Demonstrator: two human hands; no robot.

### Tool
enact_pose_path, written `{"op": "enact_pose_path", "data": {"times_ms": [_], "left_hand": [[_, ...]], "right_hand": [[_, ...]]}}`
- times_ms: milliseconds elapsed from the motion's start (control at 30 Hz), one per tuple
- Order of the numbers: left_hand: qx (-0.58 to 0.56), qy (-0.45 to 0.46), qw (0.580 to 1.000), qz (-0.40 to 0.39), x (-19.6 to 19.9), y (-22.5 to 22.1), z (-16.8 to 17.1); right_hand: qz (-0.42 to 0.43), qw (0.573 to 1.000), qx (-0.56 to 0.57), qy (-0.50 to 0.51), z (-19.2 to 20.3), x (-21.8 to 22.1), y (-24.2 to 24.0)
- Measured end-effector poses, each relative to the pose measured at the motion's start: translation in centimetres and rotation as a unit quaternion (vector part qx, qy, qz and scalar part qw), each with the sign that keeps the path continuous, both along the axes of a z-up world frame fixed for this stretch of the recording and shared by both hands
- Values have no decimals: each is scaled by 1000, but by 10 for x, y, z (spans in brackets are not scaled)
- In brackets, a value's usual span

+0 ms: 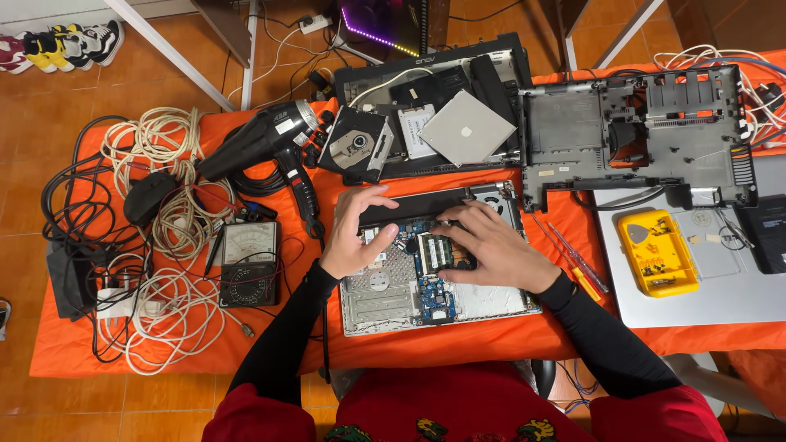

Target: Repairing or assembling a laptop by working on the internal components and reattaching the outer casing.

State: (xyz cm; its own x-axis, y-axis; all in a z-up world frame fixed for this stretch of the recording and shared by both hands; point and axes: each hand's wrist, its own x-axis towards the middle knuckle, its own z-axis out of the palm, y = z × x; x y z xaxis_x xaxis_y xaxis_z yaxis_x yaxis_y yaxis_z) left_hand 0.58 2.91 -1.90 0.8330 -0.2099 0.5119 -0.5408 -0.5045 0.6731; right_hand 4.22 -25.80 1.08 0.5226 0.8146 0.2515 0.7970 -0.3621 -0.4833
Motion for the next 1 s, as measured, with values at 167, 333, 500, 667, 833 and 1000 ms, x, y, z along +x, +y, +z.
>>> {"op": "enact_pose_path", "data": {"times_ms": [167,333,500,667,833,1000], "left_hand": [[-4,8,1000,1,1,0,3],[-4,11,1000,4,1,0,4],[9,-9,1000,6,0,-1,8],[-27,4,1000,14,-1,0,3],[-26,-28,999,27,-2,2,4],[-34,-45,998,40,-2,2,0]], "right_hand": [[0,1000,2,-7,-2,0,0],[-1,1000,4,-6,-1,0,1],[-3,1000,3,2,3,-1,1],[-5,1000,4,3,4,-1,1],[-4,1000,4,4,2,-1,2],[-7,1000,5,2,4,-2,3]]}}
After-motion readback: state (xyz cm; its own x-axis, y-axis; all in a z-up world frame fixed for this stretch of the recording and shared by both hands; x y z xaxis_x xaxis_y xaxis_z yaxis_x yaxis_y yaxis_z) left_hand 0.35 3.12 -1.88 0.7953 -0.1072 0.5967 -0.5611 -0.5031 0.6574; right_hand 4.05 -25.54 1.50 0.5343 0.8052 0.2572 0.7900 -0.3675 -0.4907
